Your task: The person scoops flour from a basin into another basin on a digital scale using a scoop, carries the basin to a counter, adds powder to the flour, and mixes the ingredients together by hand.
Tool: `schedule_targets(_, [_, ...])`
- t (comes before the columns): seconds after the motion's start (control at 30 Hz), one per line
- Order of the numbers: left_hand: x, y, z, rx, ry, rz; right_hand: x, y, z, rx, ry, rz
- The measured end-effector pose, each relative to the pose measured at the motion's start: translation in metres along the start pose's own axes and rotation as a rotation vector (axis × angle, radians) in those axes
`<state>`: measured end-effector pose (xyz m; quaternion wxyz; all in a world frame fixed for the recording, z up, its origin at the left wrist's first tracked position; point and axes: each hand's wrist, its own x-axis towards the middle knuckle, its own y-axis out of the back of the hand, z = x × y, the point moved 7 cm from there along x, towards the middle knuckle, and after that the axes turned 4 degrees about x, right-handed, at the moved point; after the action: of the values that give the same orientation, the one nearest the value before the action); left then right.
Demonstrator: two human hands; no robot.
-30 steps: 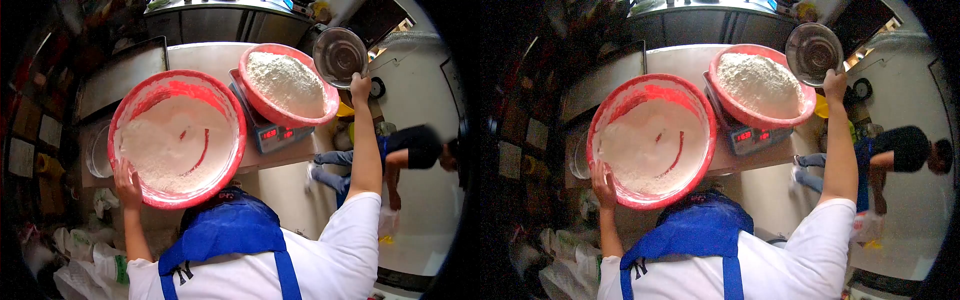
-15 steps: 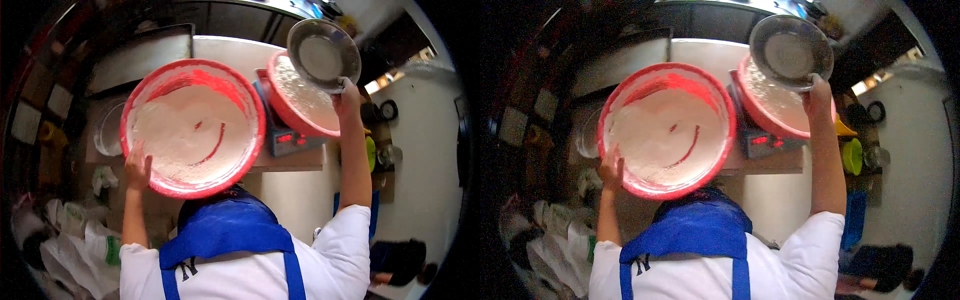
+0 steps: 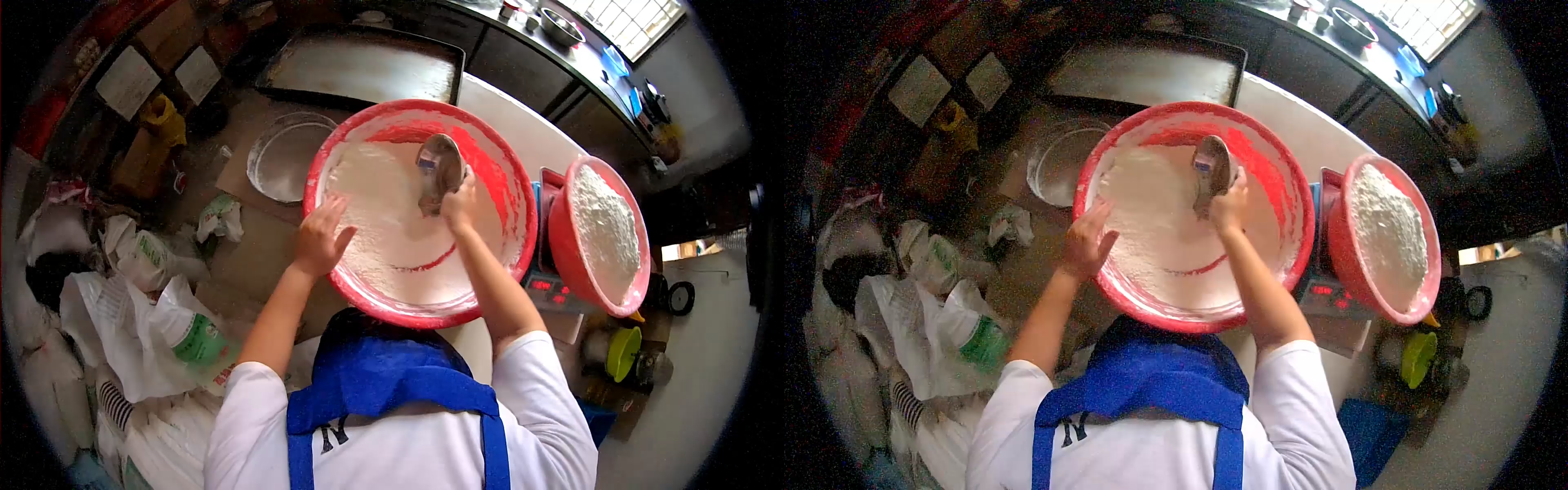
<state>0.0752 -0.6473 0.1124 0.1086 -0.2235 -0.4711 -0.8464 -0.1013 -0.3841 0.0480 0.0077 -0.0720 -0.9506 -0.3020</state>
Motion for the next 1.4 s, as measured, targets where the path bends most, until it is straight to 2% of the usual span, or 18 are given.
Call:
schedule_targets(0.03, [0.002, 0.001, -0.003, 0.004, 0.002, 0.002, -0.009, -0.019, -0.01, 0.045, -0.076, 0.007])
schedule_targets(0.2, [0.004, 0.0, -0.002, 0.028, 0.017, -0.035, -0.037, -0.107, -0.021, 0.214, -0.088, -0.049])
schedule_targets(0.37, [0.009, -0.006, -0.002, -0.018, 0.007, -0.014, -0.045, -0.105, 0.0, 0.447, -0.248, -0.02])
schedule_targets(0.43, [0.006, -0.011, -0.008, -0.036, 0.001, 0.018, -0.044, -0.106, 0.02, 0.748, -0.452, -0.088])
schedule_targets(0.5, [0.004, -0.008, -0.008, -0.054, -0.004, 0.049, -0.047, -0.093, 0.023, 0.791, -0.488, -0.043])
schedule_targets(0.57, [0.001, -0.003, -0.01, -0.06, 0.013, 0.09, -0.064, -0.081, 0.028, 0.972, -0.764, -0.114])
schedule_targets(0.6, [0.002, -0.004, -0.011, -0.07, 0.007, 0.088, -0.065, -0.078, 0.046, 0.959, -0.833, -0.091])
schedule_targets(0.63, [0.001, -0.006, -0.011, -0.084, 0.0, 0.086, -0.069, -0.067, 0.049, 0.957, -0.83, -0.075])
schedule_targets(0.73, [0.0, -0.005, -0.011, -0.061, 0.021, 0.07, -0.086, -0.059, 0.055, 1.015, -0.869, -0.317])
schedule_targets(0.77, [0.0, -0.007, -0.009, -0.068, 0.009, 0.067, -0.088, -0.054, 0.059, 1.022, -0.864, -0.303])
schedule_targets(0.83, [0.001, -0.009, -0.008, -0.076, 0.018, 0.108, -0.095, -0.061, 0.053, 1.281, -0.866, -0.41])
schedule_targets(0.87, [0.004, -0.006, -0.006, -0.078, 0.009, 0.103, -0.102, -0.047, 0.031, 1.134, -0.852, -0.381])
schedule_targets(0.97, [0.008, -0.006, -0.005, -0.095, -0.015, 0.112, -0.103, -0.033, 0.011, 1.14, -0.788, -0.387])
schedule_targets(1.17, [0.004, -0.015, 0.01, -0.051, 0.005, 0.036, -0.098, 0.034, 0.004, 1.31, -0.744, -0.381])
schedule_targets(1.3, [0.01, -0.027, 0.008, -0.042, 0.077, -0.008, -0.072, 0.104, -0.019, 1.307, -0.733, -0.247])
schedule_targets(1.33, [0.011, -0.035, 0.006, -0.053, 0.051, -0.006, -0.067, 0.134, -0.014, 1.24, -0.731, -0.117])
schedule_targets(1.4, [0.011, -0.036, 0.015, -0.046, 0.047, -0.002, -0.051, 0.185, -0.024, 1.279, -0.627, -0.092])
